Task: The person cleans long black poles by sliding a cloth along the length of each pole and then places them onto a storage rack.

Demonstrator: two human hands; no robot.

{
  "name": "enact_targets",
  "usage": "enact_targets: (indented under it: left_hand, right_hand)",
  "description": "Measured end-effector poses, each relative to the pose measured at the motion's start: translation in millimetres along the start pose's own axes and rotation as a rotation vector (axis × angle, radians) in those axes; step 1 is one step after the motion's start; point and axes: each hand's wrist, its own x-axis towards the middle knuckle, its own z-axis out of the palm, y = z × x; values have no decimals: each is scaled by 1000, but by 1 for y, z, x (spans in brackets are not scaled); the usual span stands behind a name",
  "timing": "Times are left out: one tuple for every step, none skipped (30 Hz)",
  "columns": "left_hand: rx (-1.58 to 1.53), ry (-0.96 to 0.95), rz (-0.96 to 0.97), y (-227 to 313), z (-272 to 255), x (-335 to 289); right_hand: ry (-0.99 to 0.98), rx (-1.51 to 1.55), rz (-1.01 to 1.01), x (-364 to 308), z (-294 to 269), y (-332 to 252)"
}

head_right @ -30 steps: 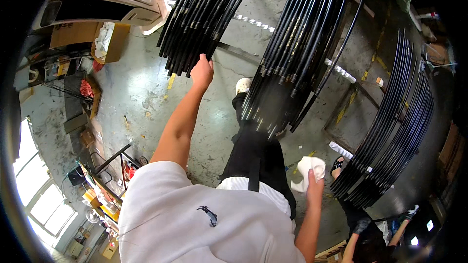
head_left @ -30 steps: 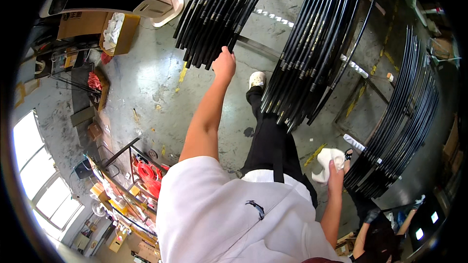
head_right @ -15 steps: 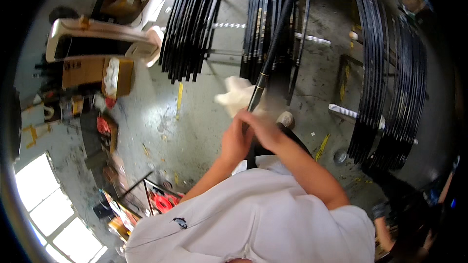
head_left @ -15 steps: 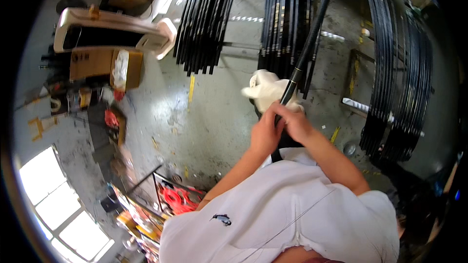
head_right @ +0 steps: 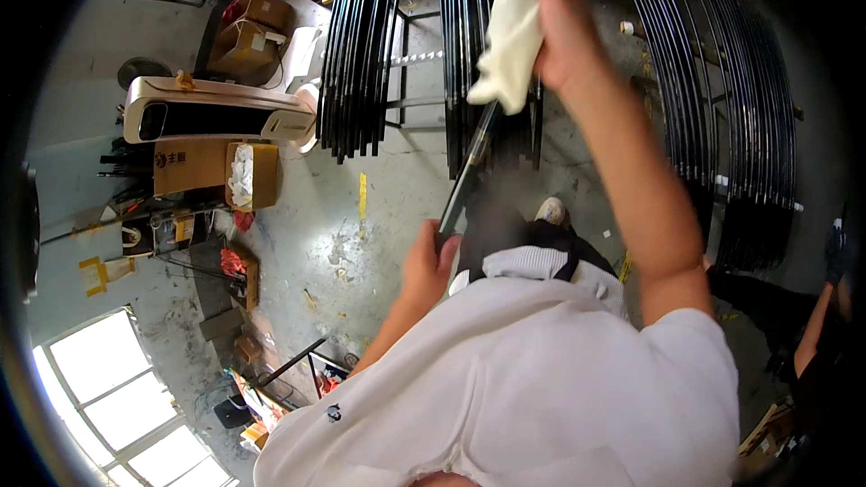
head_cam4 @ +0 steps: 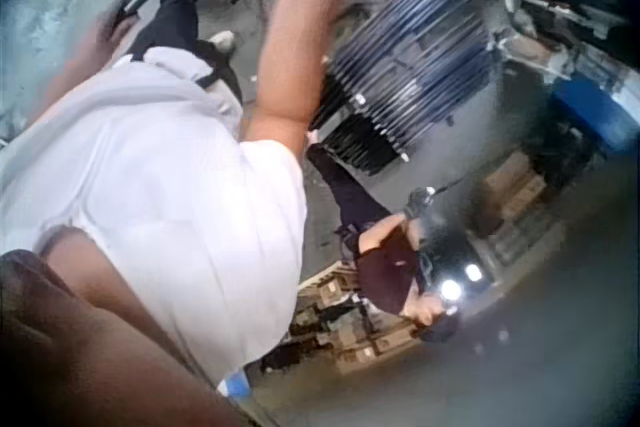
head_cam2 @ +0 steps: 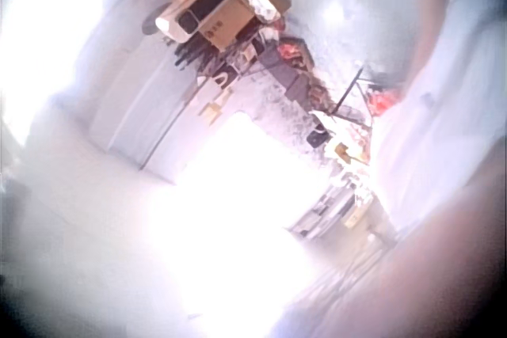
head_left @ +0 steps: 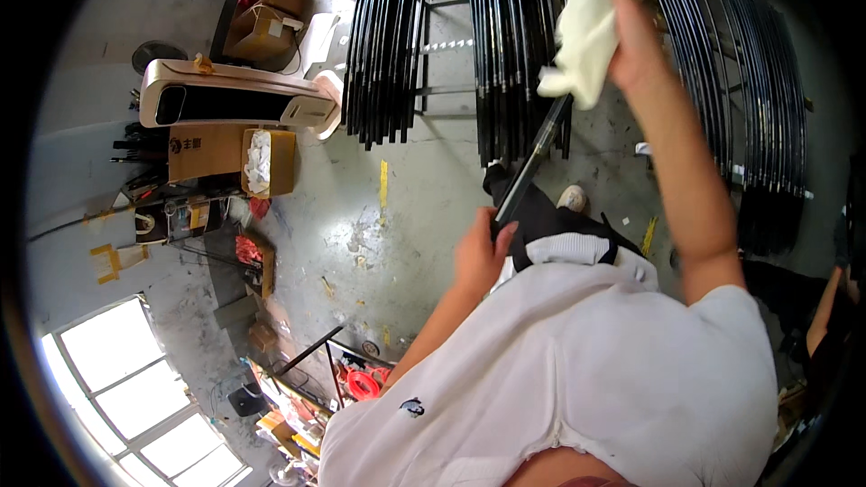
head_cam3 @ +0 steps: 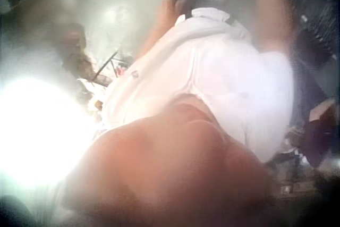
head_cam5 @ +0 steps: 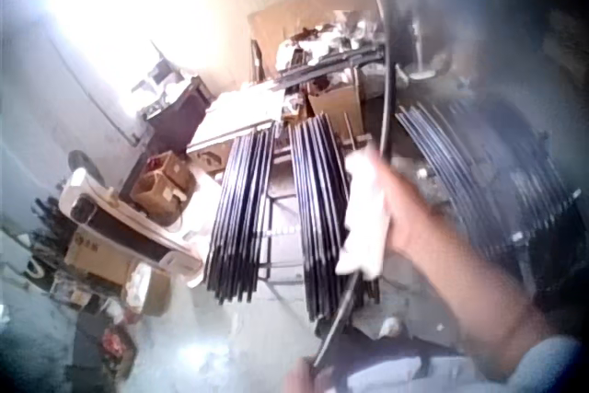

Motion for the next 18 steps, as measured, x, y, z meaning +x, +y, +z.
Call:
enact_targets:
  left_hand:
    - [28, 19, -32, -7, -3, -4]
    - [18, 25, -32, -17, -6, -9]
    - [2, 14, -1, -22, -6, -9]
    - [-11, 17, 14, -23, -9, -10]
    - [-1, -13, -65, -18, -13, -10]
    - [-24, -41, -19, -17, -15, -11]
    - [-46, -66, 28, -15, -20, -12]
    - [-70, -90, 77, -14, -23, -12]
    - [-157, -114, 106, -2, -25, -6]
    - [-244, -128, 113, 11, -28, 0]
    - [-335, -148, 141, 21, -28, 5]
    - [-508, -159, 112, 24, -25, 7]
    - [-679, -164, 82, 27, -21, 8]
    - [-849, -179, 54, 30, -18, 11]
    - [-764, -60, 107, 41, -18, 8]
    - [-757, -36, 74, 49, -18, 6]
    - [-803, -24, 21, 53, -17, 4]
    - [-849, -17, -27, 56, -14, 3]
  right_hand:
    - [49, 27, -80, -12, 21, -18]
    - [88, 54, -160, -23, 43, -30]
    - [51, 49, -192, -16, 29, -43]
    - [-3, 47, -209, -8, 25, -52]
    - [-15, 83, -242, -7, 21, -54]
    - [20, 79, -216, -18, 34, -52]
    - [51, 77, -192, -37, 53, -51]
    - [83, 70, -169, -46, 64, -47]
    - [-70, -11, -124, -18, 9, -14]
    - [-131, 8, 13, -42, 35, 5]
    - [-244, 66, 69, -55, 36, 26]
    - [-117, 150, 33, -79, 51, 40]
    - [-110, 150, -18, -91, 52, 66]
    - [-81, 121, -22, -112, 54, 89]
    - [-157, -92, -115, -131, 52, 109]
    - [-219, 44, 174, -133, 45, 105]
    - [-182, 64, 214, -133, 46, 110]
    - [-142, 83, 248, -131, 44, 112]
